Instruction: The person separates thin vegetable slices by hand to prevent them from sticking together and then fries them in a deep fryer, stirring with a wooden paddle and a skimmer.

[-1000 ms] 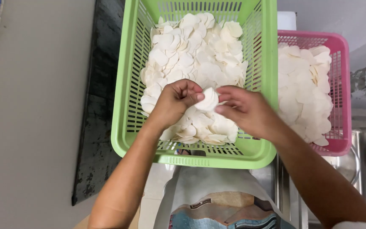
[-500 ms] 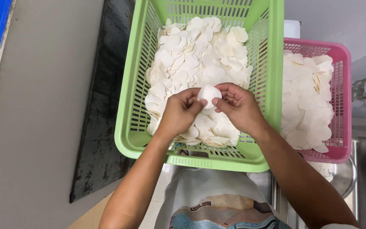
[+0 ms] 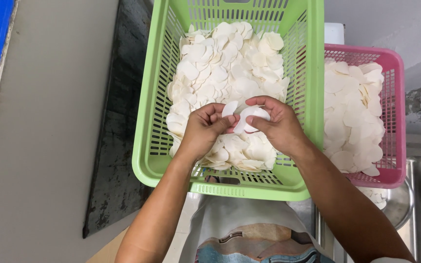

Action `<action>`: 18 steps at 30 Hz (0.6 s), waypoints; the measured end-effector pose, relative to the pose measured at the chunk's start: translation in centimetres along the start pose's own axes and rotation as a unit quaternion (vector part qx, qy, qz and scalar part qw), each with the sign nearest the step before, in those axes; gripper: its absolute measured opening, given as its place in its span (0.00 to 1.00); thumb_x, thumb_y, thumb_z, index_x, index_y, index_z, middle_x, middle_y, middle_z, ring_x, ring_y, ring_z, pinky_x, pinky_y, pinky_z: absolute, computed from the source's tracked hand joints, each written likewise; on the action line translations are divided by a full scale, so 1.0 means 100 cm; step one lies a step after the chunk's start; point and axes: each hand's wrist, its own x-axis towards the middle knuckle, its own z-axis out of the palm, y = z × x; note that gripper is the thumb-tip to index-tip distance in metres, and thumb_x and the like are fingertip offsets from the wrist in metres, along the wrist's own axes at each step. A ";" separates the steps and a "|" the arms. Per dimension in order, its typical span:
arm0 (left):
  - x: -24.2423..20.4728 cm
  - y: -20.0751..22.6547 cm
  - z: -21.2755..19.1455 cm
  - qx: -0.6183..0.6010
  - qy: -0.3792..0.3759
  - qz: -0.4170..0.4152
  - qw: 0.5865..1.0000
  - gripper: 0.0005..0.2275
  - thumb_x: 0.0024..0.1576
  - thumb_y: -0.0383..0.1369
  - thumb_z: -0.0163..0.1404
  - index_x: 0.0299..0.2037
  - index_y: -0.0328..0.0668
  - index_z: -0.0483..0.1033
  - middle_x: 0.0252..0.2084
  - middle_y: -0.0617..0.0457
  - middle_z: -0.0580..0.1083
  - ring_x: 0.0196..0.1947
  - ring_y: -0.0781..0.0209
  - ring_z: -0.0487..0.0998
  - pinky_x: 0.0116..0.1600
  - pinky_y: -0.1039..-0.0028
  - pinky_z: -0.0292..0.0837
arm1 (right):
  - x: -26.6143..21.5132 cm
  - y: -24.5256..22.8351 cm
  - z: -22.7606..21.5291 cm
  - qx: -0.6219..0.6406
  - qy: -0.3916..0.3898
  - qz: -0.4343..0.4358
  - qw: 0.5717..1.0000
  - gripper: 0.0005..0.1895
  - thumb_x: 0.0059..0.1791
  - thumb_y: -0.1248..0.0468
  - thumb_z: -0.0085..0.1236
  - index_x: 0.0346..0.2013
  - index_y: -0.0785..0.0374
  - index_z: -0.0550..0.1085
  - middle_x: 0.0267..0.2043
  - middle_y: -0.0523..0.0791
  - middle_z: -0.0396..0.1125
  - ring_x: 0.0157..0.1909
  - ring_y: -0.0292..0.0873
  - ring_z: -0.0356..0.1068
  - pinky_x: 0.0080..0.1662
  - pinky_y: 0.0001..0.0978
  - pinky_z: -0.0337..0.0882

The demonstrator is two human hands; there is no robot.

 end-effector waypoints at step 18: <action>0.052 0.020 0.124 0.123 -0.157 0.086 0.976 0.11 0.53 0.23 0.61 0.45 0.34 0.79 0.27 0.54 0.77 0.28 0.73 0.73 0.35 0.82 0.73 | -0.081 -0.024 -0.166 -0.028 0.300 -0.076 0.950 0.15 0.52 0.65 0.69 0.48 0.68 0.73 0.29 0.42 0.65 0.26 0.32 0.72 0.29 0.18 0.77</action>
